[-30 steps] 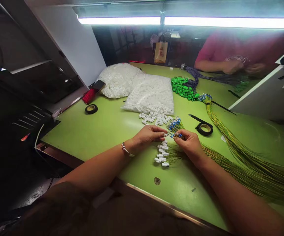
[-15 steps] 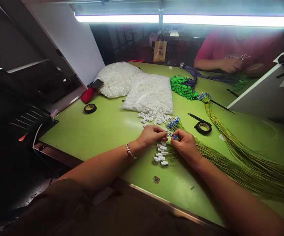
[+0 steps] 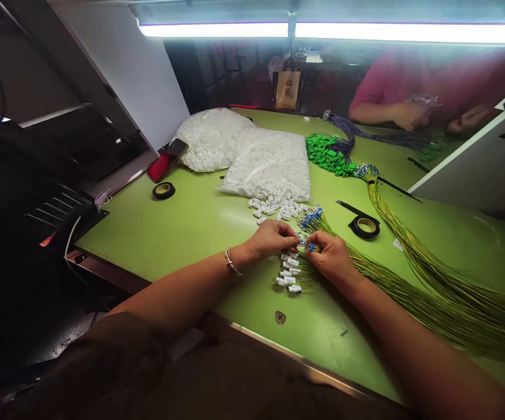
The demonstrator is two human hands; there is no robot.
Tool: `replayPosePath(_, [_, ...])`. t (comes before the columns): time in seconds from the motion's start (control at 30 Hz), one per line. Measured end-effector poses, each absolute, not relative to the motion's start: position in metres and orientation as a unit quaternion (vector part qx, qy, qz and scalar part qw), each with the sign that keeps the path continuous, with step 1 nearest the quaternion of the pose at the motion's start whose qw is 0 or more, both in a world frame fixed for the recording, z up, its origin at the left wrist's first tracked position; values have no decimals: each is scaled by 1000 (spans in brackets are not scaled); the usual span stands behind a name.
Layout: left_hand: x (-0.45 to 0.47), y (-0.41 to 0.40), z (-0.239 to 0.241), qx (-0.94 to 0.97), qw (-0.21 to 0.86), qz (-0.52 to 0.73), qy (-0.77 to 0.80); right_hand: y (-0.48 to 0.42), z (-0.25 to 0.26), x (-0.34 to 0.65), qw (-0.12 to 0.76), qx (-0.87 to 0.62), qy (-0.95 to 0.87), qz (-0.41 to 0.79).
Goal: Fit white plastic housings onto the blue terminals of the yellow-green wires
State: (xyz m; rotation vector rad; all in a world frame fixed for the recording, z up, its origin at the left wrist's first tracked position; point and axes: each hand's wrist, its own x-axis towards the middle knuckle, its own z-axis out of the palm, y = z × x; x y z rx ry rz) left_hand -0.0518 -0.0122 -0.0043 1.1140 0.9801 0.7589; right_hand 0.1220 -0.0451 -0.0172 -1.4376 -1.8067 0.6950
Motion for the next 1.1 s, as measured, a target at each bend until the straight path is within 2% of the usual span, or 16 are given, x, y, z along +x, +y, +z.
replayPosePath(0.2, [-56,-11,6,512,689,278,432,-44,-12,124,351,-537,-700,313])
replayPosePath(0.53, [-53,-12,-4,496,694,310,419,-46,-19,122,368,-543,-679,330])
replayPosePath(0.67, [-58,-17,4,583,649,232,431,-45,-11,124,394,-540,-655,352])
replayPosePath(0.77, [-62,-31,11,680,615,150,370,-41,-9,126,403,-562,-621,368])
replayPosePath(0.87, [-66,-38,17,754,587,86,284,-37,-14,128,362,-584,-666,291])
replayPosePath(0.97, [-76,-26,25,806,472,101,344,-36,-16,129,271,-586,-743,177])
replayPosePath(1.1, [-102,9,34,770,186,206,574,-42,-12,126,174,-593,-782,79])
